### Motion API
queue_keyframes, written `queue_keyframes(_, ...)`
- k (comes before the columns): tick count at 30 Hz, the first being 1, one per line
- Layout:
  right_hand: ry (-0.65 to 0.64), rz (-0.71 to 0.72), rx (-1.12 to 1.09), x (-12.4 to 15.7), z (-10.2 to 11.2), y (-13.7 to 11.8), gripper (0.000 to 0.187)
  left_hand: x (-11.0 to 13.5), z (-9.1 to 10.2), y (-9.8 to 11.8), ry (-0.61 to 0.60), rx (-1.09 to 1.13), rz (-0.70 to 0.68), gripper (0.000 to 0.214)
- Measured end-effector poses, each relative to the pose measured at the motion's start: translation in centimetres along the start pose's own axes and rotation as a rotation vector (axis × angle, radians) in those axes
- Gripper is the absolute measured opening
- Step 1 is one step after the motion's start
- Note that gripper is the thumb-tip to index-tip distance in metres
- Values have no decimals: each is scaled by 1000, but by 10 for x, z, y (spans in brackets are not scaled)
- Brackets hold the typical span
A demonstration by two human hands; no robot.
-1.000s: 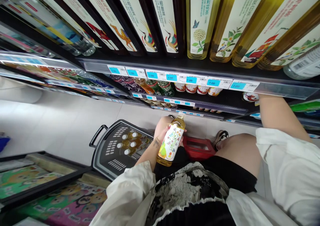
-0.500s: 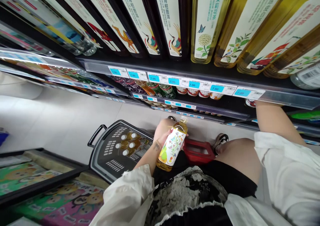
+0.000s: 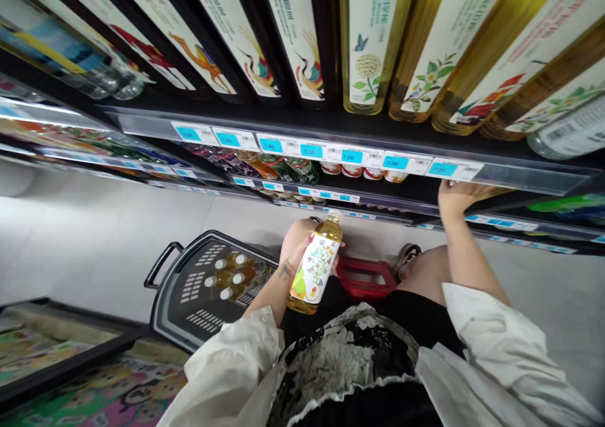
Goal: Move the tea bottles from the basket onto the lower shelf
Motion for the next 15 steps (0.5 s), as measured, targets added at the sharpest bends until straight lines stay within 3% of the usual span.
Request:
queue_keyframes(3,117,-139,-92,36,-8,33,93,-5,-5,-7,-33,-19,21,101)
queue_keyframes(5,74,-169,-172,41,-23,45,78,-9,-9,-14,-64,-54,37,102)
queue_keyframes(9,-67,-190,-136,15,-46,63,30,-12,-13,-28,-126,-93,65,101)
queue_keyframes(15,-98,-179,-57,-18,-60,78,17,-9,-8,-30,-125,-85,54,100)
Point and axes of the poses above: each hand's wrist, its own x-axis away from the middle knuckle, its own z-axis out of the back of the hand, y = z × x, the point moved 8 cm from there along -x, towards the middle knuckle, and after that the axes turned 13 degrees about z, right-handed, at the moved point
